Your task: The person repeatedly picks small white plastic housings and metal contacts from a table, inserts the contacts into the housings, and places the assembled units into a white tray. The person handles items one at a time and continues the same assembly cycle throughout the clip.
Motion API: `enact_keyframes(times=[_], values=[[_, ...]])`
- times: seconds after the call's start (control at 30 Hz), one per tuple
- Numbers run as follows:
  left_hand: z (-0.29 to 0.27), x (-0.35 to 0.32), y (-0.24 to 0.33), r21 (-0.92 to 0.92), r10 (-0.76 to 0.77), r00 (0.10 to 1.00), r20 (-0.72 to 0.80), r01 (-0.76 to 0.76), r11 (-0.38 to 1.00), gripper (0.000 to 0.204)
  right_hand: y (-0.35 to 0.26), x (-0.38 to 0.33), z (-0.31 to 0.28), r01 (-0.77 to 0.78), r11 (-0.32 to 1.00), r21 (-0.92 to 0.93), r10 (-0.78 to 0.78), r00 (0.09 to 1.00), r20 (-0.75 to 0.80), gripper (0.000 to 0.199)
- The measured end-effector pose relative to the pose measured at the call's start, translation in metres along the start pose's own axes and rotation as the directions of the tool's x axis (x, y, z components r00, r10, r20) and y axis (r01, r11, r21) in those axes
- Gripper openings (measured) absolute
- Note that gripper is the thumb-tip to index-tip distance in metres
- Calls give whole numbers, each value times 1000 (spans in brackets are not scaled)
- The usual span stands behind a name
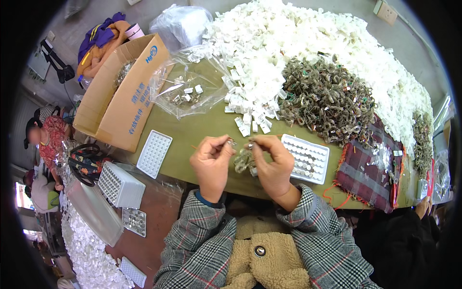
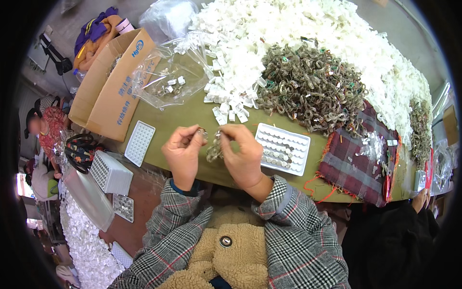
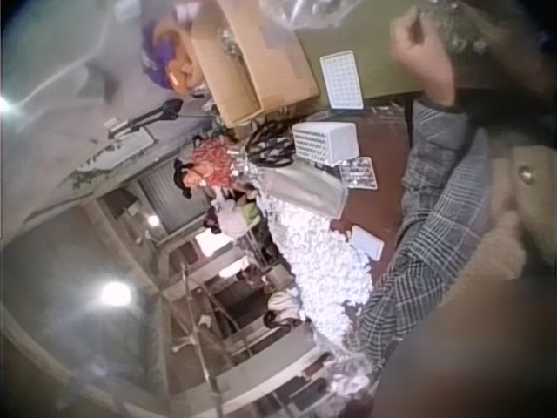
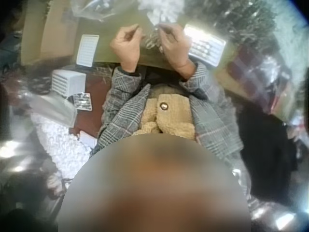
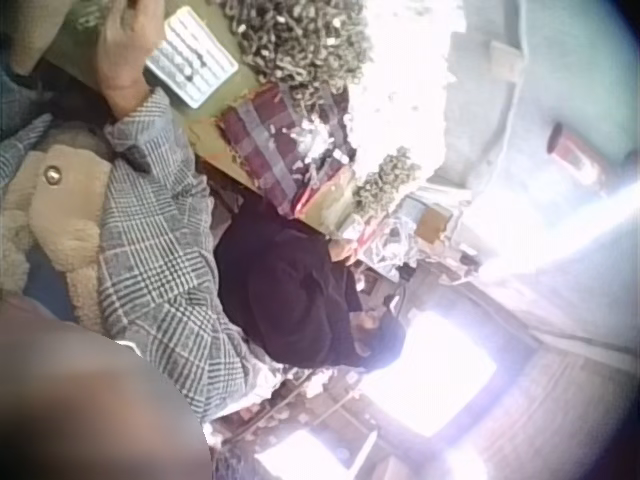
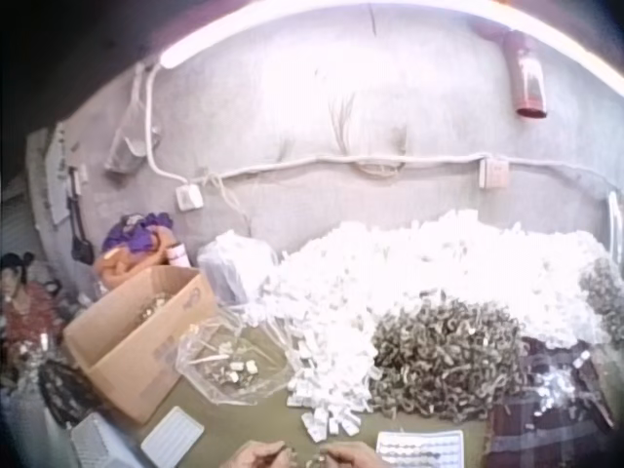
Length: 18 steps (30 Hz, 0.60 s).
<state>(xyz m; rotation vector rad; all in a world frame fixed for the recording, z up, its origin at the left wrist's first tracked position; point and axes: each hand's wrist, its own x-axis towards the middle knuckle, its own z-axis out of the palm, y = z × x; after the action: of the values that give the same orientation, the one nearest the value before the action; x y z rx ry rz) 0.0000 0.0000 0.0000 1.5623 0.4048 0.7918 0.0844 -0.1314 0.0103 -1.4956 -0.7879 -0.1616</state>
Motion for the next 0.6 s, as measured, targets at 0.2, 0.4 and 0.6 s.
enact_keyframes(times=[0.2,0.4,0.6], values=[[5,6,34,233,136,991,-5,-131,964,26,-11,4,-3,-97,994,41,97,995,3,14],[5,3,35,-2,51,973,223,-52,999,18,-10,4,0,-115,993,34,110,985,132,18],[4,-4,42,-29,80,979,188,-76,997,15,-18,-3,-3,-267,935,232,225,955,192,45]])
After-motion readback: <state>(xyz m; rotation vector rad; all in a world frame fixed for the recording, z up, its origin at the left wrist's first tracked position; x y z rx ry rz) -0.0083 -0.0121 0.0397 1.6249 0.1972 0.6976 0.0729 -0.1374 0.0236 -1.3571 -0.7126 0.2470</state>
